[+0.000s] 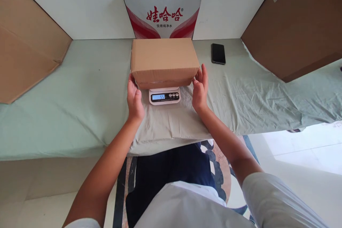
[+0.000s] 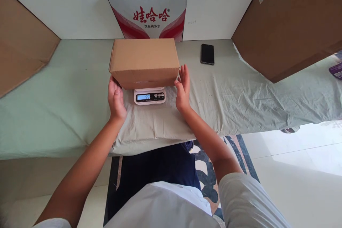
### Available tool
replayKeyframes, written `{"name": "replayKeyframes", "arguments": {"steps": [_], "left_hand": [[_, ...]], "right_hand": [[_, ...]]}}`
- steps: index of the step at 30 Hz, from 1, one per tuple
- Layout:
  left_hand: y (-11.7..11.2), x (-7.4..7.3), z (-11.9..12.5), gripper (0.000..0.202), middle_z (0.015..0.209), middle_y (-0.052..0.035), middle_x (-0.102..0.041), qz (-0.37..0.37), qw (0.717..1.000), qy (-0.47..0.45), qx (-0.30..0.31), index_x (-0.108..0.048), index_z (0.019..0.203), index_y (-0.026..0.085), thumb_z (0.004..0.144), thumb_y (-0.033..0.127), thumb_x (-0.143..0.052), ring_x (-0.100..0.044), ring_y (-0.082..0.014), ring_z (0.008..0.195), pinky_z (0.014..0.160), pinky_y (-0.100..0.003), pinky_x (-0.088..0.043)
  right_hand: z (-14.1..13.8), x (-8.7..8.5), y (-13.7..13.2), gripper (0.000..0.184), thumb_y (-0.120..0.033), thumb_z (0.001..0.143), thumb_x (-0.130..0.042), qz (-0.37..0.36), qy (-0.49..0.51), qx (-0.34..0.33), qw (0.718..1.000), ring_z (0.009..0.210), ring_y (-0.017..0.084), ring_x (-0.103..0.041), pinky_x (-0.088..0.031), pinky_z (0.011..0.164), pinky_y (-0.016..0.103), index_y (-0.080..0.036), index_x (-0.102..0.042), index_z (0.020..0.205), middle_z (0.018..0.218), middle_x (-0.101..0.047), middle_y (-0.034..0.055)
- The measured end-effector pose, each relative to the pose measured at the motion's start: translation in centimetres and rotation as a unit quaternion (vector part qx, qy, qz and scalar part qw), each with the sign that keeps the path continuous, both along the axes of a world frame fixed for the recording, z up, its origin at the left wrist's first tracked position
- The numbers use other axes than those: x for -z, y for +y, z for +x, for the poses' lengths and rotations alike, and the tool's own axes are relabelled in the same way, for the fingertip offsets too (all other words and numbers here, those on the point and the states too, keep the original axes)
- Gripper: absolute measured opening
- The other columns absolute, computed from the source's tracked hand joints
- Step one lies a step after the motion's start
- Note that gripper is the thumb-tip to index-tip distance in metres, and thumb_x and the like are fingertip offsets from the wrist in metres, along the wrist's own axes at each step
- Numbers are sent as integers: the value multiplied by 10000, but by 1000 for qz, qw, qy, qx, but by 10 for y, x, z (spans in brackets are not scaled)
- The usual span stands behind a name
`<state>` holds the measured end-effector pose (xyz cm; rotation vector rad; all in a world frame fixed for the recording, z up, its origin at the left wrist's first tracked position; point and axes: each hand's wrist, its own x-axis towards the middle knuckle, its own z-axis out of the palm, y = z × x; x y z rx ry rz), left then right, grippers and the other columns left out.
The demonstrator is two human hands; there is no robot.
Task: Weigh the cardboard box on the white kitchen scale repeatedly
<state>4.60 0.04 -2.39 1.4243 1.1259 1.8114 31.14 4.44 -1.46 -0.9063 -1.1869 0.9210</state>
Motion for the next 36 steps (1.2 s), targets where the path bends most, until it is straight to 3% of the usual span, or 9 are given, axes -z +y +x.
{"name": "replayKeyframes", "arguments": {"steps": [16,24,36], "left_hand": [[8,21,-12,904,1927,-83,-384,-7,1000,-19,-21,-487,1782,338,1047,859,-556,-264,-328,1835,1516,-530,-221],[9,26,-17,867,1956,-46,-319,-6,1000,-11,-12,-431,1820,379,1092,847,-481,-180,-320,1854,1529,-537,-174],[8,23,-17,892,1957,-61,-316,-21,999,-31,-9,-463,1799,370,1071,884,-497,-197,-327,1850,1527,-548,-167]], "right_hand": [[8,0,6,820,-763,911,-612,-6,16,24,1000,1728,347,-466,-367,1438,682,-449,-425,1646,1814,-492,43],[8,0,8,811,-791,892,-596,-15,5,31,999,1670,356,-509,-424,1385,668,-438,-457,1609,1732,-550,55],[6,-4,7,754,-758,867,-644,-24,31,22,999,1666,355,-514,-439,1381,664,-422,-516,1530,1686,-592,49]]}}
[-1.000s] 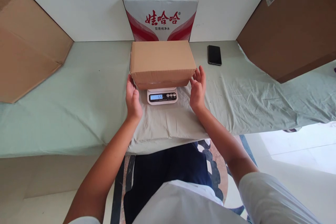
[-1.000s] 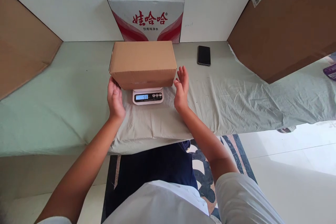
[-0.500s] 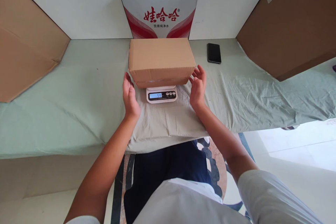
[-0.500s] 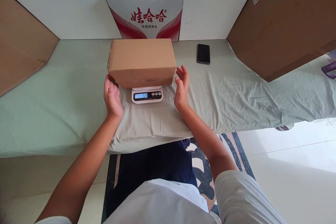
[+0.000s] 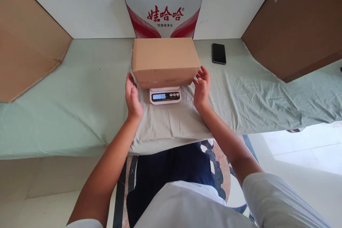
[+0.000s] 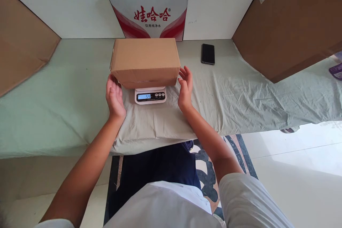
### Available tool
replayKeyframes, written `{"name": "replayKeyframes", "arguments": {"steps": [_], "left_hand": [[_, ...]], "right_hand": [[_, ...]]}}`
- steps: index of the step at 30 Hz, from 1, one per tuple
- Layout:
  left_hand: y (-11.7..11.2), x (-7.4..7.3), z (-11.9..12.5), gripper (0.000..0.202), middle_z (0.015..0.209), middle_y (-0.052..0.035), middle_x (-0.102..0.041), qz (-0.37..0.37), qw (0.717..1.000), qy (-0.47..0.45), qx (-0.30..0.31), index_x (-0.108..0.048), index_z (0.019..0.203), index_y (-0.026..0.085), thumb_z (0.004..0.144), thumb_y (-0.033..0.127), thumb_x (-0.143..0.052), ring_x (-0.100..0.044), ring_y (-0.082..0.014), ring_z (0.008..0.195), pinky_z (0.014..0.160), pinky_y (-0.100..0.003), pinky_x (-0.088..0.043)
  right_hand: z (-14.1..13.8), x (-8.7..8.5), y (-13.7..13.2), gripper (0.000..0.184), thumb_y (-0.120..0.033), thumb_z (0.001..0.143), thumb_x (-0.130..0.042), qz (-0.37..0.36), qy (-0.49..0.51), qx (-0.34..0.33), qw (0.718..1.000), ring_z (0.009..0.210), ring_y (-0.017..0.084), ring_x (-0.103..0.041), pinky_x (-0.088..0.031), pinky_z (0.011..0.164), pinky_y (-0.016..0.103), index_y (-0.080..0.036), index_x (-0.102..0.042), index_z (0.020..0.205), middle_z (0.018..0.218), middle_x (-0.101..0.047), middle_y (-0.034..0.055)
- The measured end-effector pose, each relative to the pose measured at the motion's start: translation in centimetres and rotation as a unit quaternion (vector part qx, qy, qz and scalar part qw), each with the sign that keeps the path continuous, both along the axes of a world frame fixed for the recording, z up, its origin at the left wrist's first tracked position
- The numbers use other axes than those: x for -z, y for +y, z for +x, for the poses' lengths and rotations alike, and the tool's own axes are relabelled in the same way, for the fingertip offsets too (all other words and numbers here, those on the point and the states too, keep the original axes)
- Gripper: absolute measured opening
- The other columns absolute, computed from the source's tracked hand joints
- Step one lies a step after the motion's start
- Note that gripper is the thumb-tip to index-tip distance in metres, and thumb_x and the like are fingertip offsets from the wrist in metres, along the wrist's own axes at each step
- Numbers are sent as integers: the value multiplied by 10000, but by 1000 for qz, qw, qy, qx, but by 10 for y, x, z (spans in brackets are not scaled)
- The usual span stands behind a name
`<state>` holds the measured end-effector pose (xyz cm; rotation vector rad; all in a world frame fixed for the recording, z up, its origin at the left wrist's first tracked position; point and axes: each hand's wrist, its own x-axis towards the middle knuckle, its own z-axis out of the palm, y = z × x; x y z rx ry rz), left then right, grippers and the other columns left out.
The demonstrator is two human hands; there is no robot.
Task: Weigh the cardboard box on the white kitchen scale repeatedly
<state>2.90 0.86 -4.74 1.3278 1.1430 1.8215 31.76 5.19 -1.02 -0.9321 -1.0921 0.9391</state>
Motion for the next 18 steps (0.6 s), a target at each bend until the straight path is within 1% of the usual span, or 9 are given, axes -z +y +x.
{"name": "replayKeyframes", "arguments": {"steps": [5,8,11,14,16,18], "left_hand": [[0,-1,-2,903,1954,-61,-324,7,1000,15,-6,-466,1797,371,1069,904,-468,-182,-330,1852,1529,-544,-174],[-1,-6,0,940,1950,-75,-333,0,1000,19,-10,-467,1795,353,1051,927,-463,-182,-333,1852,1529,-534,-180],[-5,-14,4,994,1945,-84,-345,-17,999,23,-17,-455,1799,333,1022,953,-470,-221,-321,1844,1518,-488,-230],[-8,-22,8,1041,1937,-114,-359,-29,999,13,-22,-464,1792,288,995,955,-516,-278,-312,1830,1500,-439,-283],[-9,-25,10,1058,1931,-129,-368,-33,999,5,-23,-477,1781,271,977,957,-544,-305,-315,1821,1492,-431,-299],[-9,-26,10,1047,1930,-113,-375,-37,999,6,-22,-483,1777,291,974,961,-540,-308,-311,1821,1494,-436,-292]], "right_hand": [[0,-1,0,730,-749,862,-662,-3,3,-9,1000,1648,350,-532,-466,1366,649,-411,-550,1499,1681,-610,46],[-1,-2,0,702,-729,866,-667,-3,9,-9,1000,1633,343,-541,-468,1359,634,-402,-569,1479,1664,-622,47],[-3,-6,-2,626,-666,865,-697,-5,36,-3,999,1581,328,-582,-472,1354,628,-401,-613,1427,1600,-657,34],[-5,-9,-5,571,-612,866,-718,-6,55,1,998,1536,311,-614,-467,1361,622,-404,-651,1394,1549,-680,21],[-6,-10,-6,554,-606,874,-722,-6,57,2,998,1525,305,-624,-467,1366,623,-408,-663,1388,1542,-686,13],[-6,-9,-6,543,-605,881,-724,-6,56,-1,998,1521,302,-630,-472,1369,625,-410,-672,1385,1551,-690,7]]}}
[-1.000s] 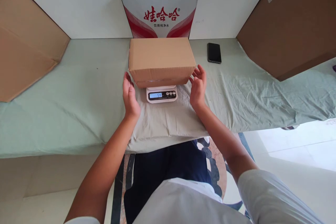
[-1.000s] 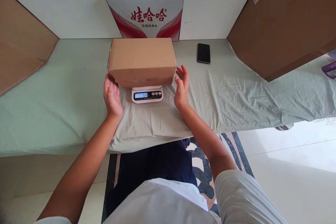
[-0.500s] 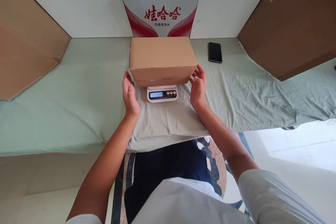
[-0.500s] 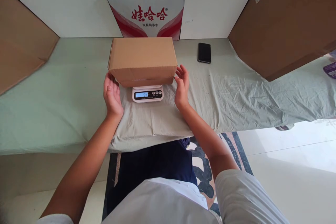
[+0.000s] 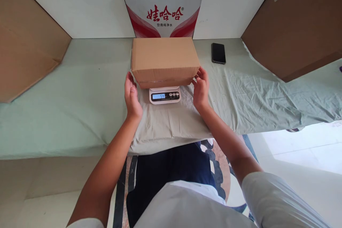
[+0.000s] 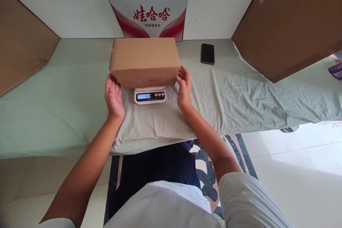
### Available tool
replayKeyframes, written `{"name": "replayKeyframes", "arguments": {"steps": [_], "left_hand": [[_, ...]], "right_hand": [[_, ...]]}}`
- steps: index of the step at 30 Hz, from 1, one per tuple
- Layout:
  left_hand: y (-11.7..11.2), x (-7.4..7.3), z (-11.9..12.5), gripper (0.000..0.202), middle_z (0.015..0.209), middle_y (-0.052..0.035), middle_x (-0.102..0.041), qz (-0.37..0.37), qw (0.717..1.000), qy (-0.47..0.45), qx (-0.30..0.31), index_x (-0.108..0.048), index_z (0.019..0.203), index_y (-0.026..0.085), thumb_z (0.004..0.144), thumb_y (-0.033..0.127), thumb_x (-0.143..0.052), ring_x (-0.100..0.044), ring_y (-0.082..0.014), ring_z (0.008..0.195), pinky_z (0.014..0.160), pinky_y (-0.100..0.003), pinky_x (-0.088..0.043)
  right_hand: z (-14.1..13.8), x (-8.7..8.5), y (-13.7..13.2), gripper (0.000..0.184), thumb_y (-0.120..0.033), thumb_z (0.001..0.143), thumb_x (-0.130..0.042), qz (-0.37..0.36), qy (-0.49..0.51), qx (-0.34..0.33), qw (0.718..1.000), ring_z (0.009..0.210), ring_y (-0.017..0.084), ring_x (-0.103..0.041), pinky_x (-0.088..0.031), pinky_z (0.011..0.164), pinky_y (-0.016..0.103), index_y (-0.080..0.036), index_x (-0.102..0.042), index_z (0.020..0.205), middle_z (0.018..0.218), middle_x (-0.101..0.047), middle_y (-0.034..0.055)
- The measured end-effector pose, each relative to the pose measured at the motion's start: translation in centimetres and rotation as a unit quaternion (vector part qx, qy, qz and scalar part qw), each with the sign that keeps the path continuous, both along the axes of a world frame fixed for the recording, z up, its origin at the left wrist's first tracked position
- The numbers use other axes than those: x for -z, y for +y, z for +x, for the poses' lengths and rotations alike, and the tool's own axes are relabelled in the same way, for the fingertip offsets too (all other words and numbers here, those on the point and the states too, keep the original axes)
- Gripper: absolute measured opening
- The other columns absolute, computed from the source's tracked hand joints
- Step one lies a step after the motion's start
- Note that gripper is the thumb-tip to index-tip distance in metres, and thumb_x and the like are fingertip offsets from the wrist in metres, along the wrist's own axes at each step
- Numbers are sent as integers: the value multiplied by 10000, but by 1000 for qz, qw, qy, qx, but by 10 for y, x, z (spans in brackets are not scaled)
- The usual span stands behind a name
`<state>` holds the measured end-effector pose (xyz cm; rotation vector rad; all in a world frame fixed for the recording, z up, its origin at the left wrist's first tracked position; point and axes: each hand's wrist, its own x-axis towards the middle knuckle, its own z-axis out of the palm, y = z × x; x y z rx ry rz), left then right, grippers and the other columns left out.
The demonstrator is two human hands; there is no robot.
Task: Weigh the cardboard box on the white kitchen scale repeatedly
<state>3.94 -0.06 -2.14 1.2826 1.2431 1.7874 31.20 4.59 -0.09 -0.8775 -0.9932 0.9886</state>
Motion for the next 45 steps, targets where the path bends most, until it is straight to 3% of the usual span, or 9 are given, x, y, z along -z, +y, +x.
{"name": "replayKeyframes", "arguments": {"steps": [4,21,30,35,39,45], "left_hand": [[-1,-1,0,1022,1932,-73,-377,-4,1000,13,1,-479,1778,335,980,973,-502,-291,-305,1827,1501,-450,-272],[-2,1,-3,937,1932,-61,-378,8,1000,9,20,-484,1783,360,1033,922,-502,-287,-315,1828,1506,-479,-259],[0,4,-3,874,1912,-69,-413,42,998,14,43,-507,1770,358,1062,871,-517,-299,-335,1824,1502,-506,-272],[0,5,0,919,1901,-61,-428,40,997,10,66,-518,1754,372,1010,910,-569,-274,-354,1831,1509,-516,-230],[-5,-9,3,956,1890,-60,-440,16,997,19,69,-534,1729,379,963,948,-590,-278,-367,1828,1503,-531,-242],[-1,-60,-1,976,1771,-59,-577,-6,995,33,97,-608,1633,395,860,981,-709,-375,-399,1784,1487,-531,-317]], "right_hand": [[0,0,1,530,-586,876,-729,3,2,-6,1000,1497,305,-648,-479,1371,629,-397,-694,1370,1536,-714,8],[4,9,7,534,-634,923,-656,21,-44,-9,999,1537,324,-640,-509,1328,632,-418,-663,1411,1542,-704,19],[3,9,5,675,-696,890,-681,41,-72,-39,996,1594,351,-582,-462,1386,652,-408,-615,1497,1641,-671,33],[-3,6,0,716,-717,880,-702,54,-101,-55,992,1555,359,-586,-460,1388,629,-378,-598,1502,1618,-669,62],[-5,-1,-6,730,-716,873,-729,54,-110,-64,990,1598,367,-549,-440,1417,632,-376,-595,1505,1601,-670,64],[-4,-34,8,638,-650,894,-775,53,-90,-46,993,1726,387,-452,-434,1446,670,-400,-631,1463,1603,-661,28]]}}
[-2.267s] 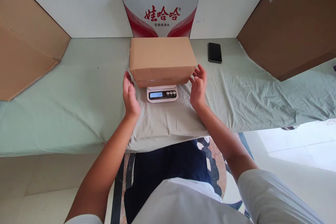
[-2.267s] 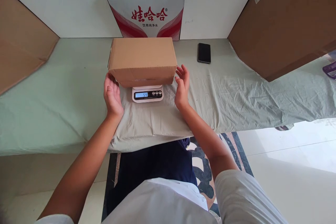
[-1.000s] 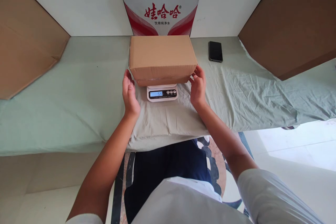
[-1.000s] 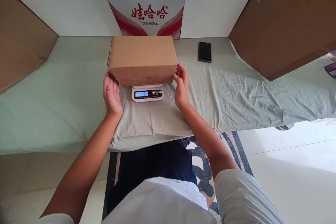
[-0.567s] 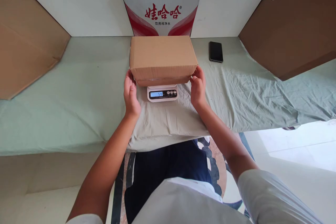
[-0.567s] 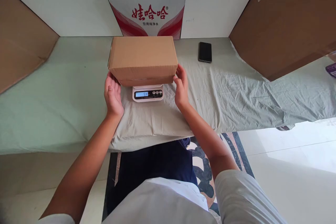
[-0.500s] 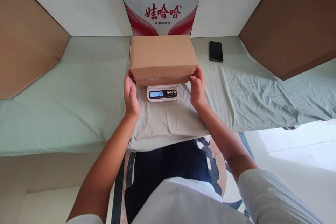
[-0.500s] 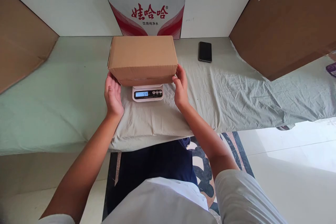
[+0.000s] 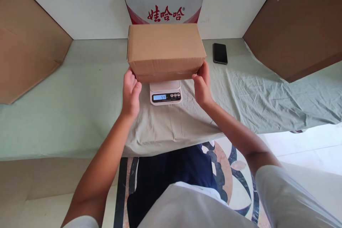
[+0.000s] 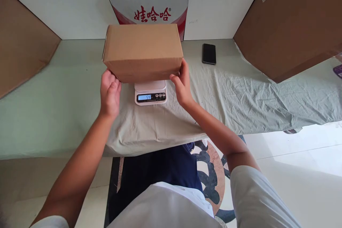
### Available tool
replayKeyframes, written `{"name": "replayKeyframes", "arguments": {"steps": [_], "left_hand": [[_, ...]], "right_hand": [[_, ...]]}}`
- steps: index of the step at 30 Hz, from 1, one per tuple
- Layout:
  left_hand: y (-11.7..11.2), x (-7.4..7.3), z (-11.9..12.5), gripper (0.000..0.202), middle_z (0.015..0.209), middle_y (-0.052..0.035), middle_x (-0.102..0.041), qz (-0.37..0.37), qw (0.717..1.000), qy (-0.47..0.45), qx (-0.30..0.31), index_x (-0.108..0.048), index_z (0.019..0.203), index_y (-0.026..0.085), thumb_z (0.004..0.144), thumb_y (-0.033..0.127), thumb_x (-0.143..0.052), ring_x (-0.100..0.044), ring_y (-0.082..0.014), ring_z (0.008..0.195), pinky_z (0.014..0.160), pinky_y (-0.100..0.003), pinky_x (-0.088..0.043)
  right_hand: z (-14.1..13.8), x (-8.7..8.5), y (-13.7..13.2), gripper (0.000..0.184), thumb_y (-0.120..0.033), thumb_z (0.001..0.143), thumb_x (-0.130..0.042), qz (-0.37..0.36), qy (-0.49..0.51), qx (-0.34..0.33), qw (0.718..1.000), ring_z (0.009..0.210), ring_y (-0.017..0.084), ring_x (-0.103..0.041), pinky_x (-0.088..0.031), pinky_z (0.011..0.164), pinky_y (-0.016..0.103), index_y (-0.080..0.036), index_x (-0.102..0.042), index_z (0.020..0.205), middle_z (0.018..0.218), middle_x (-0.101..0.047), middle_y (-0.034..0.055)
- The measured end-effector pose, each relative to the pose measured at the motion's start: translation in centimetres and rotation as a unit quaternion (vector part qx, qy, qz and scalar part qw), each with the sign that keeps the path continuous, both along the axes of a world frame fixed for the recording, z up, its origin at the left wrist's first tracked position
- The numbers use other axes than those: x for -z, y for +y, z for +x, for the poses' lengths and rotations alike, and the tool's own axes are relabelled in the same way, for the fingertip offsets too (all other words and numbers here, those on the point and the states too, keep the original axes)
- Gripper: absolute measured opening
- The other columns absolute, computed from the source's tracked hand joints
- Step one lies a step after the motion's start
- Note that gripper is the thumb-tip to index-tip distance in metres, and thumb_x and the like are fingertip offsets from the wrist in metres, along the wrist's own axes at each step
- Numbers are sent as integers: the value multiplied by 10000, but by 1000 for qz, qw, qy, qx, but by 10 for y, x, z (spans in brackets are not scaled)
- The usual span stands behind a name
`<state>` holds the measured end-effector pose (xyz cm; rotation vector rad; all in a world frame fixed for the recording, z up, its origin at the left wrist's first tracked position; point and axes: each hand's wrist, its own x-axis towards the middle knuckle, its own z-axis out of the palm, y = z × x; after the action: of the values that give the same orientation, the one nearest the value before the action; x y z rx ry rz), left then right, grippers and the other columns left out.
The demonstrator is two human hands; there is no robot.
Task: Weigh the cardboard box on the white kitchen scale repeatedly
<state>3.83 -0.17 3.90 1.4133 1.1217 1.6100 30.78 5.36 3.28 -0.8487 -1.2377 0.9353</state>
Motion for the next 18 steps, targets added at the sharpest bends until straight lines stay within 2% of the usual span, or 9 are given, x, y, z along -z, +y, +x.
{"name": "replayKeyframes", "arguments": {"steps": [4,8,11,14,16,18], "left_hand": [[22,-24,-11,882,1697,-68,-649,-46,998,-16,36,-677,1504,377,805,874,-882,-384,-445,1770,1480,-573,-344],[54,-30,-17,786,1689,-17,-667,-15,999,7,33,-686,1443,370,862,876,-838,-438,-396,1745,1456,-534,-410],[83,-23,-16,700,1742,25,-631,-7,1000,21,9,-608,1498,319,1032,838,-678,-487,-302,1717,1414,-471,-465],[113,-9,-13,535,1766,30,-611,-38,999,3,-32,-522,1549,277,1194,678,-510,-493,-208,1707,1412,-394,-439],[130,4,-11,472,1777,10,-602,-60,997,-27,-48,-518,1544,257,1232,605,-451,-512,-188,1692,1418,-385,-421],[143,17,-8,466,1784,2,-598,-83,994,-51,-55,-545,1527,257,1232,598,-431,-516,-180,1689,1414,-387,-420]], "right_hand": [[1,-15,34,560,-598,941,-756,12,-14,8,1000,1767,387,-402,-405,1459,701,-390,-640,1447,1607,-647,13],[-3,-16,70,556,-608,957,-754,17,-18,14,1000,1771,360,-406,-411,1470,659,-393,-628,1454,1623,-635,4],[-11,-11,95,620,-672,948,-748,30,-27,21,999,1745,321,-442,-413,1482,580,-401,-592,1484,1660,-618,-11],[-20,1,122,704,-734,920,-739,54,-29,26,998,1670,275,-506,-405,1484,502,-387,-548,1503,1660,-629,-3],[-25,14,141,754,-781,875,-741,50,-21,22,998,1641,286,-527,-411,1475,517,-365,-547,1474,1640,-639,21],[-29,31,159,787,-815,838,-738,36,-17,7,999,1680,326,-490,-402,1471,570,-356,-548,1449,1629,-635,46]]}}
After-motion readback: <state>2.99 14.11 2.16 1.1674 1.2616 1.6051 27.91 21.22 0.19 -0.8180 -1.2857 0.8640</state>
